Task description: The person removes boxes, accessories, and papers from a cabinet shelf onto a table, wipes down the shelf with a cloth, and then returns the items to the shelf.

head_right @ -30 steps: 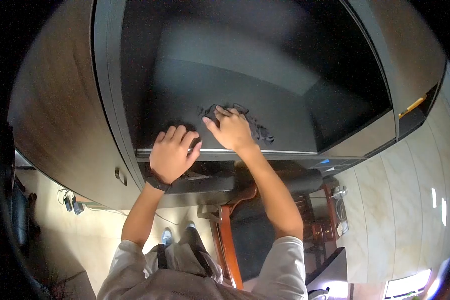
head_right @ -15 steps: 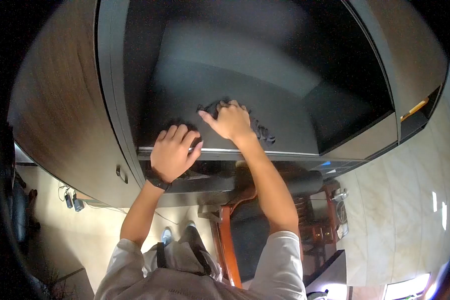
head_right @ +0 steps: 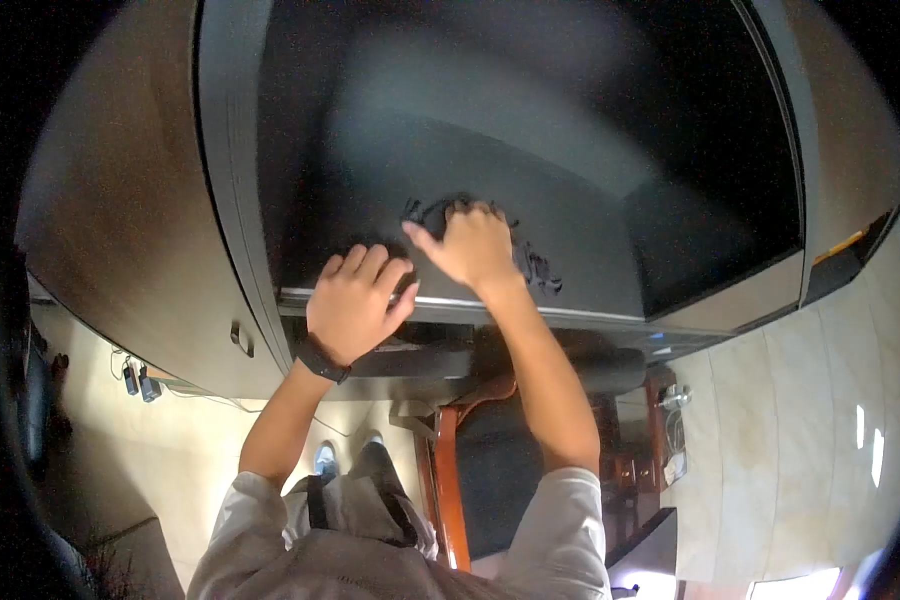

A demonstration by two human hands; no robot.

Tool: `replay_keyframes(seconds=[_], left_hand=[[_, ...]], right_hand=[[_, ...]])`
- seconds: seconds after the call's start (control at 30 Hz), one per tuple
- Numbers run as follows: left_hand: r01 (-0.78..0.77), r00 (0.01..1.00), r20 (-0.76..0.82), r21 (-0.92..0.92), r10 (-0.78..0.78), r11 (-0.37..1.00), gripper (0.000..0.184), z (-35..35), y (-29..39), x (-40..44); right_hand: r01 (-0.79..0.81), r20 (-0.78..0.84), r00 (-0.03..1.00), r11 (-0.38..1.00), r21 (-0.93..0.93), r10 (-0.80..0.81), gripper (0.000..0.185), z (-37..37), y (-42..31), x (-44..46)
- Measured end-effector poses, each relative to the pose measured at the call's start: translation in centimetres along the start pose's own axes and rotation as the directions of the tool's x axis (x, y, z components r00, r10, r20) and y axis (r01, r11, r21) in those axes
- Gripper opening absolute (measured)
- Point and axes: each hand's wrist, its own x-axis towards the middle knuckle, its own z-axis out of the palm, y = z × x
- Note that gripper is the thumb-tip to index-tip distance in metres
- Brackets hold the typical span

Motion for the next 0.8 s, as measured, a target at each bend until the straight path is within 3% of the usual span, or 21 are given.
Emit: replay_keyframes(seconds=[0.13,0.2,0.3,0.47,0.53,0.7,0.8], left_hand=[[0.001,1.000,-0.001,-0.010,-0.001,1.000,0.021,0.2,-0.1,0.0],[-0.002,1.000,0.006,-0.014,0.002,1.000,0.021,-0.2,0.0,0.1],[0.008,1.000,-0.007,-0.016,-0.008,1.000,0.021,0.0,-0.1,0.1],[0.001,1.000,-0.007,-0.004,-0.001,1.000,0.020,0.2,-0.2,-0.1],[-0.006,1.000,0.001,0.002,0.006,1.000,0.020,0.2,-0.2,-0.1],[-0.013,1.000,-0.015,0.006,0.013,1.000,0.020,0.2,-0.1,0.0],[-0.014,1.000,-0.019,0.028,0.014,1.000,0.020,0.2,-0.1,0.0]], right_hand=[[-0.087,0.162,0.984,0.992,0.090,0.072,0.087,-1.4,0.3,1.8],[-0.039,0.154,0.988,0.998,0.043,0.032,0.084,-0.4,0.5,1.0],[0.145,-0.175,0.974,0.989,-0.009,-0.144,0.080,1.2,0.4,-1.0],[0.082,-0.091,0.993,0.996,0.041,-0.078,0.078,-0.5,-0.1,-0.3],[0.036,0.092,0.995,0.999,0.030,-0.039,0.077,-1.3,-0.4,0.3],[0.005,0.019,1.000,0.998,0.062,-0.007,0.076,-0.4,0.3,0.3],[-0.042,0.094,0.995,0.991,0.129,0.030,0.074,-0.8,1.2,-0.4]])
